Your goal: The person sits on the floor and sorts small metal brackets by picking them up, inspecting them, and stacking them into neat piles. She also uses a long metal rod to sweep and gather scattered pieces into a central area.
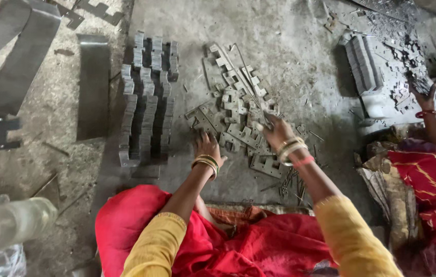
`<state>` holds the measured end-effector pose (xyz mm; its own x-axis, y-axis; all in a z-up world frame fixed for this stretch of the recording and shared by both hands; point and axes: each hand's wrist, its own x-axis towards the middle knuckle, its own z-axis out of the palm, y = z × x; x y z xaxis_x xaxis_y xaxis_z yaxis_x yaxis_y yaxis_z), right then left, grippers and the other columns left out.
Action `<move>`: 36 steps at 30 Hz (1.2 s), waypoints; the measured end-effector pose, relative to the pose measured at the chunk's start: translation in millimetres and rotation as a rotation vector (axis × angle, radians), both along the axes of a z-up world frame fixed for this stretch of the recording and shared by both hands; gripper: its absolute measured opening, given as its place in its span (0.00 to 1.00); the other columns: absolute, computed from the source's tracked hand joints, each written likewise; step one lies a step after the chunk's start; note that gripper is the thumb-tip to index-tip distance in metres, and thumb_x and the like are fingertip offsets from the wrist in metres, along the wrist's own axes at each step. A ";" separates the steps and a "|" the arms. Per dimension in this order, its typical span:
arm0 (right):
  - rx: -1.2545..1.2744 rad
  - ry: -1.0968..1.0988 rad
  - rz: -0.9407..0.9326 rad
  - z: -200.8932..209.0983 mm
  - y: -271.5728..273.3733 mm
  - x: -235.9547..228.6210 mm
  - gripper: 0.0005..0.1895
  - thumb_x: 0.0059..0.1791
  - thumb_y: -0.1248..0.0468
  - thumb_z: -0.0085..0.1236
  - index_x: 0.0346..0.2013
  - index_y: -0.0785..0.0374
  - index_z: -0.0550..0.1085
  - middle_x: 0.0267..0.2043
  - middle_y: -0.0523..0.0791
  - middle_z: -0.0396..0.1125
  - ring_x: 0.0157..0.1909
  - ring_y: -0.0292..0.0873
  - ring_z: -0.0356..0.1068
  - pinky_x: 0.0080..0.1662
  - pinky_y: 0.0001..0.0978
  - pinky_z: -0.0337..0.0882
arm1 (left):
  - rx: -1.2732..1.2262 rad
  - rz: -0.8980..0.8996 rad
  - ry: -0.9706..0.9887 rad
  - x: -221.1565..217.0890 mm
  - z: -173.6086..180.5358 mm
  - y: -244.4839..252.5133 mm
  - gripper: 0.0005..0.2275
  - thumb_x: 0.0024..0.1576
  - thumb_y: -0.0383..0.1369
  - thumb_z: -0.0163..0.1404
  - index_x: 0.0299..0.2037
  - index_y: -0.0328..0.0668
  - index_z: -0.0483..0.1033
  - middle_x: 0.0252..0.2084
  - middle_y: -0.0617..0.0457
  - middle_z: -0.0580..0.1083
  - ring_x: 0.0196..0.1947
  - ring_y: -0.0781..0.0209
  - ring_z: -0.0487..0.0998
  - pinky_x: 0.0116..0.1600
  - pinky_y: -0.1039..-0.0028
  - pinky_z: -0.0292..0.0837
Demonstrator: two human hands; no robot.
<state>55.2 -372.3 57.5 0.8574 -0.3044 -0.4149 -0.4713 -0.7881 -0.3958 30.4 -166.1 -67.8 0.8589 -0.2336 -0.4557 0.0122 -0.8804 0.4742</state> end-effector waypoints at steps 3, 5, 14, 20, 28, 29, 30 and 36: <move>-0.184 0.129 0.130 22.1 -18.5 -58.6 0.28 0.53 0.51 0.56 0.69 0.40 0.68 0.37 0.54 0.79 0.21 0.38 0.63 0.27 0.34 0.68 | 0.070 -0.078 -0.034 -2.8 7.9 5.6 0.52 0.51 0.55 0.62 0.75 0.30 0.42 0.77 0.33 0.41 0.76 0.34 0.44 0.77 0.49 0.38; -0.074 0.013 0.051 24.9 -33.0 -100.2 0.32 0.47 0.55 0.57 0.67 0.37 0.70 0.39 0.48 0.80 0.23 0.43 0.68 0.29 0.44 0.73 | 0.109 -0.133 -0.037 -8.2 11.9 6.4 0.52 0.50 0.56 0.62 0.74 0.31 0.43 0.77 0.33 0.39 0.76 0.33 0.41 0.77 0.48 0.34; -0.323 -0.193 0.286 32.6 -101.7 -196.0 0.29 0.48 0.47 0.59 0.62 0.50 0.74 0.21 0.53 0.71 0.21 0.50 0.71 0.31 0.44 0.71 | 0.119 -0.287 -0.065 -15.2 -4.0 -1.9 0.54 0.45 0.58 0.65 0.74 0.31 0.48 0.77 0.31 0.43 0.76 0.31 0.44 0.78 0.45 0.35; -0.216 -0.317 0.038 -6.4 -114.1 -161.3 0.30 0.49 0.48 0.64 0.64 0.53 0.73 0.20 0.50 0.69 0.21 0.42 0.67 0.28 0.42 0.67 | 0.141 -0.289 -0.093 -18.9 -6.7 -4.9 0.58 0.40 0.58 0.68 0.74 0.30 0.47 0.75 0.28 0.43 0.76 0.26 0.42 0.76 0.47 0.39; -0.076 -0.173 -0.039 -30.5 -79.6 -112.8 0.26 0.50 0.59 0.55 0.65 0.47 0.74 0.43 0.45 0.75 0.22 0.43 0.69 0.27 0.43 0.73 | 0.174 -0.352 -0.025 -19.1 5.6 -2.8 0.62 0.39 0.60 0.69 0.74 0.31 0.42 0.76 0.28 0.38 0.76 0.28 0.39 0.76 0.48 0.36; -0.031 -0.139 -0.032 -20.3 -75.6 -132.9 0.27 0.50 0.60 0.53 0.65 0.45 0.73 0.48 0.41 0.74 0.21 0.45 0.68 0.25 0.45 0.73 | 0.181 -0.373 0.006 -19.9 5.2 -3.2 0.62 0.39 0.60 0.69 0.74 0.32 0.39 0.76 0.28 0.36 0.75 0.28 0.38 0.75 0.47 0.36; -0.086 -0.060 -0.048 -5.2 -76.6 -153.9 0.28 0.51 0.58 0.56 0.67 0.46 0.69 0.38 0.47 0.75 0.21 0.44 0.67 0.26 0.44 0.72 | 0.191 -0.377 0.009 -18.8 5.5 -5.2 0.63 0.39 0.60 0.69 0.75 0.33 0.39 0.76 0.30 0.37 0.76 0.29 0.38 0.76 0.48 0.36; -0.207 -0.136 0.068 35.7 -90.1 -253.8 0.29 0.47 0.58 0.68 0.63 0.53 0.74 0.21 0.53 0.70 0.20 0.41 0.64 0.31 0.34 0.69 | 0.166 -0.416 0.019 -27.2 -4.3 -10.2 0.62 0.40 0.60 0.67 0.77 0.36 0.39 0.78 0.30 0.39 0.77 0.30 0.40 0.77 0.50 0.41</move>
